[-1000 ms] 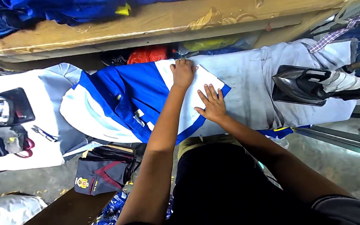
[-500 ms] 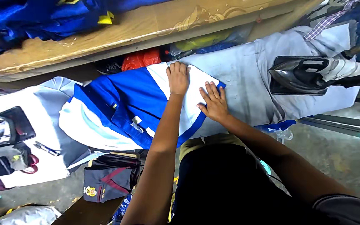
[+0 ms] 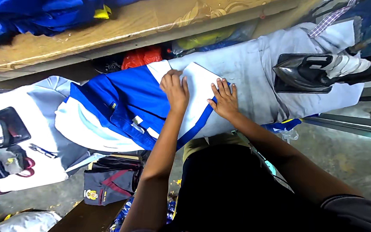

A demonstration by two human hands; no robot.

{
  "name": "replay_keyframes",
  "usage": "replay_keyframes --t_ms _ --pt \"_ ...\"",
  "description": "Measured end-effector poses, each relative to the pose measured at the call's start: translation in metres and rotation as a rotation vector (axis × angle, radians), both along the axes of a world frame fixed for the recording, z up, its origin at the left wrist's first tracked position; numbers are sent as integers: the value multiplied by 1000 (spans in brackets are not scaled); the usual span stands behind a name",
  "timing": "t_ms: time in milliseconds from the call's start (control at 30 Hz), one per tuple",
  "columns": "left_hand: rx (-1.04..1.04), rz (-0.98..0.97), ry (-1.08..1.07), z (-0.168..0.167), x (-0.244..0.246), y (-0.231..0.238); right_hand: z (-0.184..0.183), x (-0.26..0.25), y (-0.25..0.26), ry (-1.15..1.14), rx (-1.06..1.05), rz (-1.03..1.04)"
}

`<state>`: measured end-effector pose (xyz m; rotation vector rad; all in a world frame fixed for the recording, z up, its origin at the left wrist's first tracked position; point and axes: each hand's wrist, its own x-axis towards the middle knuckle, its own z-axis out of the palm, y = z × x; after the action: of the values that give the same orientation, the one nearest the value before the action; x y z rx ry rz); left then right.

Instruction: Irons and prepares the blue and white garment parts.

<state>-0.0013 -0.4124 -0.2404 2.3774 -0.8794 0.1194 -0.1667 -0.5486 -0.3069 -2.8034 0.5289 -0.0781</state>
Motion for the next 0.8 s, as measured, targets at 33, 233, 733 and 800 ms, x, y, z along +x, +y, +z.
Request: replay_keyframes --t_ms 33,233,733,800 --pt "16 6 53 12 -21 17 1 0 0 5 7 2" --pt "454 -137 284 0 -154 98 3 2 -1 43 20 8" --pt "391 -290 74 -37 -164 113 2 3 -11 62 -51 -2" --pt "386 -292 57 -38 -163 111 2 4 -15 73 -44 13"
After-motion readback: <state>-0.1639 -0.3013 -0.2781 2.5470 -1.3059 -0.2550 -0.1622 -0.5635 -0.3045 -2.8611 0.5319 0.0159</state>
